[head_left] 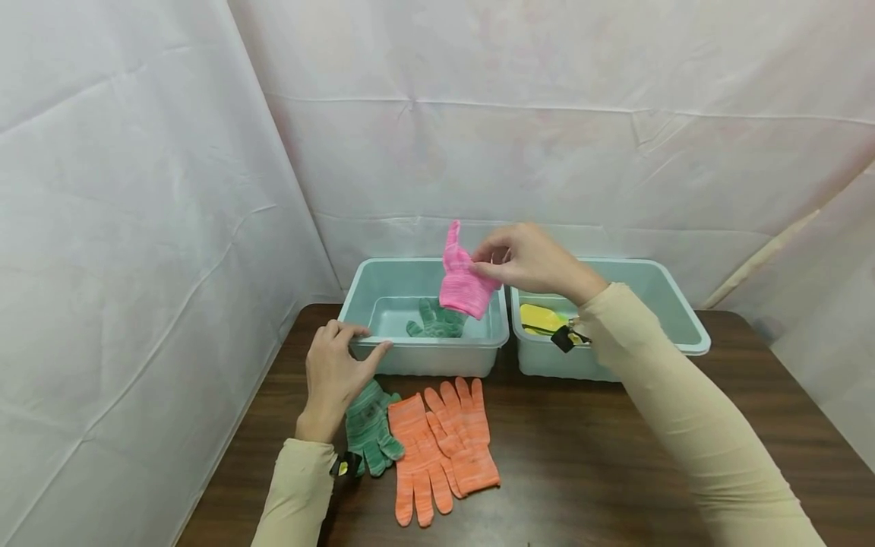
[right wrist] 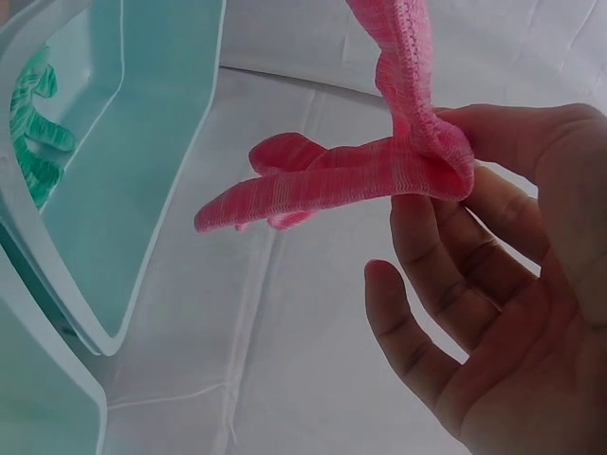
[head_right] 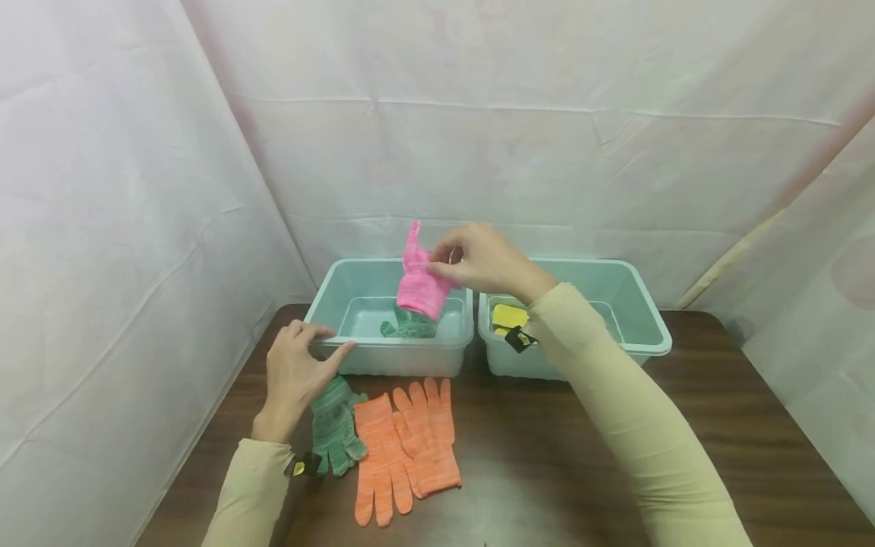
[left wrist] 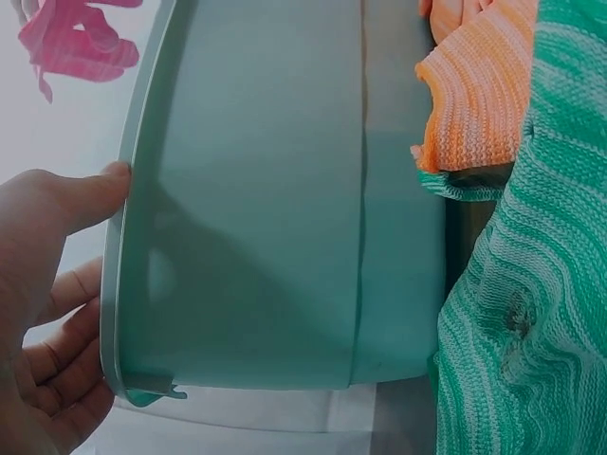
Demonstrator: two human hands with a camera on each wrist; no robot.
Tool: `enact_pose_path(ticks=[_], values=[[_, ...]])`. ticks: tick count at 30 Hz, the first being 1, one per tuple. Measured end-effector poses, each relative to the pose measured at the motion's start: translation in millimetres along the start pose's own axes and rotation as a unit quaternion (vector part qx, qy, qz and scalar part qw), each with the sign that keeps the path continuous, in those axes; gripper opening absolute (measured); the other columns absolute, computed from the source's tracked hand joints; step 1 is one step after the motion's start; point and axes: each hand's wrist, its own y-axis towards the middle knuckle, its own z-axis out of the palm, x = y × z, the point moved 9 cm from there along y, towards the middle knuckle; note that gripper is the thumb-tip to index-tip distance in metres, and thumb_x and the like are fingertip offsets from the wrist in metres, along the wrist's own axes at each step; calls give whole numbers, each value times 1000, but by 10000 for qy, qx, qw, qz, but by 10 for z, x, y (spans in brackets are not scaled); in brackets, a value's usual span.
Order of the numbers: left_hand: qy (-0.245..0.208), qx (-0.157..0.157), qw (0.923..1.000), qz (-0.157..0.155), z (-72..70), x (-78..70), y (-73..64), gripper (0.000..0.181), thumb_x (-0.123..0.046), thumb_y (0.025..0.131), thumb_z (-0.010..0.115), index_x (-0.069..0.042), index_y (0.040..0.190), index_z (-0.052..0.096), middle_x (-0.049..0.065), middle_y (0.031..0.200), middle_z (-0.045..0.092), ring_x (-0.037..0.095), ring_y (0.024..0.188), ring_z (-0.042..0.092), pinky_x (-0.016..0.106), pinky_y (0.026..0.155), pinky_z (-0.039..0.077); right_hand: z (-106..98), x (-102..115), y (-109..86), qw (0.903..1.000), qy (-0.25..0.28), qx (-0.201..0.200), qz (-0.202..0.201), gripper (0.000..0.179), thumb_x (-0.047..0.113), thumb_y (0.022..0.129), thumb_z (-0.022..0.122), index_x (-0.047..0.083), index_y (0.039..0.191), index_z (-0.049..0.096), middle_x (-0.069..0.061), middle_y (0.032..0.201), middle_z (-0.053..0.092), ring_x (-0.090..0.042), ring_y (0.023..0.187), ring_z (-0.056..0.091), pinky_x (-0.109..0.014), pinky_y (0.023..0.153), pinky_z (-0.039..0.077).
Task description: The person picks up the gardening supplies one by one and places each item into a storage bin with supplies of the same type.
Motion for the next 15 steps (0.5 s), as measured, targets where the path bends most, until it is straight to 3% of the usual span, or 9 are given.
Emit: enact_pose_path(ticks=[15], values=[[17, -21, 10000, 38, 8, -1, 7, 41, -52, 75, 83, -16, 95, 75, 8, 88, 60, 26, 84, 56, 43, 71, 50, 178, -138, 167, 9999, 38, 114, 122, 10, 30, 89, 73, 23, 94, 78, 9, 81, 71, -13, 75, 64, -31, 67, 54]])
